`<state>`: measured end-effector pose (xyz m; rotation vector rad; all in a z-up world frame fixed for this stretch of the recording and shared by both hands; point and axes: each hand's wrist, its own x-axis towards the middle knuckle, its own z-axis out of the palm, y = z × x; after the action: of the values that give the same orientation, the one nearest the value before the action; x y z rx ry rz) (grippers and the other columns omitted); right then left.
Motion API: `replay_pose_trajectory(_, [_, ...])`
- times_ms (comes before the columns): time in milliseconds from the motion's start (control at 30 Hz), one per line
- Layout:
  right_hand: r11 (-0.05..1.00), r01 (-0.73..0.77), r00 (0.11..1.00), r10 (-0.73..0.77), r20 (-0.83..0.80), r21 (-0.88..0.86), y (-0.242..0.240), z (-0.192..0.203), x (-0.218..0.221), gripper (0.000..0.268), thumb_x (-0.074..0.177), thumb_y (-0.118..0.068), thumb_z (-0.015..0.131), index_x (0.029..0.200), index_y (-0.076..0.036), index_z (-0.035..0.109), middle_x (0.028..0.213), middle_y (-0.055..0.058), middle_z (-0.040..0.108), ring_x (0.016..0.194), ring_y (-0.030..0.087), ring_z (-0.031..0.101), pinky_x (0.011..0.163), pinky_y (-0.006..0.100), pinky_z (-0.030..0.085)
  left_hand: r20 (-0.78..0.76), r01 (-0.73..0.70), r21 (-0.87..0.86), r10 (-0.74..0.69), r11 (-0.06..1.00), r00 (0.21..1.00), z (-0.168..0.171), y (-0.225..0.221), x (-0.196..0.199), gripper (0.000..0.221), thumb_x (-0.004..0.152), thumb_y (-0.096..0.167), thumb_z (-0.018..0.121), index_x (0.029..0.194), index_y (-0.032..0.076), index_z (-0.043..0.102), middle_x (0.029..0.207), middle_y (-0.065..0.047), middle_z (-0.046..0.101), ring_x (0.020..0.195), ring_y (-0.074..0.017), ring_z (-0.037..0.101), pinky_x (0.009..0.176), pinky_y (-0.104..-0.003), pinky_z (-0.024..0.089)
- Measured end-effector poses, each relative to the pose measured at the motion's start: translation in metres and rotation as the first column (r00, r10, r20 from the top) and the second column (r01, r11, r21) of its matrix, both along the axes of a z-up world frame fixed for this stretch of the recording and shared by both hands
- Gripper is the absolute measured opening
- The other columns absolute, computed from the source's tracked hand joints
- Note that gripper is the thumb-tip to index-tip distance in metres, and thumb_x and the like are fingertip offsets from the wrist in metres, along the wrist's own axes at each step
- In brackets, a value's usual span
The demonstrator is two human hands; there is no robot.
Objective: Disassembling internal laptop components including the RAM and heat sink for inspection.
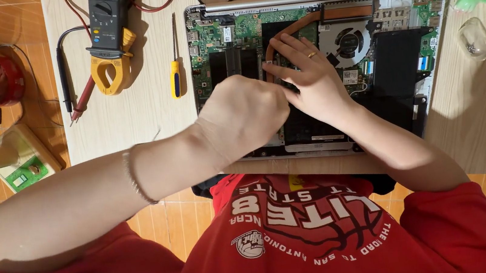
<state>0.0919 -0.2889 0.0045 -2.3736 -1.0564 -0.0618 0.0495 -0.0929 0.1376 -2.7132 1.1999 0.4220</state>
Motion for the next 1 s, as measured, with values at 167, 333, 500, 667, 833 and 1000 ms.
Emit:
replay_pose_trajectory(167, [1.0,-0.004,0.999,0.003,0.035,0.022,-0.001,-0.001,-0.001,0.036,0.092,-0.021,0.083,0.126,-0.014,0.074,0.154,0.015,0.053,0.148,0.034,0.046,0.123,0.056,0.038,0.198,-0.021,-0.083,0.038,0.996,0.979,0.003,-0.004,-0.014,0.041,0.08,0.021,0.064,0.111,-0.005,0.068,0.095,-0.013,0.064,0.074,-0.0168,0.063,0.057,-0.026,0.054])
replay_pose_trajectory(333, [1.0,0.002,1.0,-0.002,0.02,0.016,0.0,0.0,0.0,0.032,0.092,-0.021,0.082,0.121,-0.013,0.072,0.153,0.014,0.054,0.149,0.033,0.046,0.123,0.057,0.038,0.254,-0.046,-0.119,0.075,0.992,0.964,0.003,-0.001,-0.008,0.022,0.085,0.014,0.066,0.098,-0.003,0.07,0.103,-0.013,0.064,0.083,-0.0168,0.064,0.059,-0.025,0.055])
replay_pose_trajectory(500, [1.0,-0.005,0.999,0.004,0.032,0.022,0.0,0.001,0.0,0.033,0.091,-0.022,0.082,0.122,-0.013,0.073,0.151,0.017,0.055,0.146,0.034,0.046,0.12,0.057,0.037,0.284,-0.061,-0.035,0.069,0.997,0.956,0.006,-0.003,-0.004,0.024,0.076,0.014,0.067,0.095,0.0,0.071,0.084,-0.009,0.063,0.068,-0.0153,0.064,0.044,-0.024,0.053])
replay_pose_trajectory(667, [1.0,0.009,1.0,-0.009,0.025,-0.01,-0.001,-0.002,0.0,0.035,0.091,-0.019,0.08,0.124,-0.012,0.072,0.153,0.014,0.055,0.149,0.032,0.046,0.123,0.055,0.038,0.287,-0.044,-0.173,0.093,0.984,0.954,-0.007,0.001,-0.005,0.021,0.079,0.015,0.065,0.094,0.002,0.07,0.092,-0.011,0.065,0.076,-0.0195,0.066,0.058,-0.029,0.056])
replay_pose_trajectory(833, [1.0,-0.005,1.0,0.005,0.02,0.012,0.0,0.002,0.001,0.036,0.089,-0.023,0.082,0.122,-0.014,0.072,0.15,0.016,0.054,0.145,0.034,0.046,0.12,0.057,0.037,0.039,-0.105,-0.01,0.105,0.994,0.994,0.0,0.001,-0.001,0.01,0.093,0.011,0.063,0.095,0.004,0.07,0.084,-0.007,0.064,0.075,-0.0198,0.065,0.059,-0.034,0.054])
replay_pose_trajectory(1000, [1.0,0.001,1.0,-0.001,0.032,-0.02,-0.002,-0.005,0.001,0.033,0.089,-0.019,0.081,0.119,-0.011,0.07,0.155,0.014,0.053,0.15,0.033,0.045,0.123,0.056,0.037,0.24,-0.053,-0.159,0.09,0.986,0.966,0.0,0.0,-0.006,0.013,0.08,0.012,0.066,0.087,0.002,0.071,0.095,-0.011,0.063,0.075,-0.0175,0.064,0.056,-0.027,0.055])
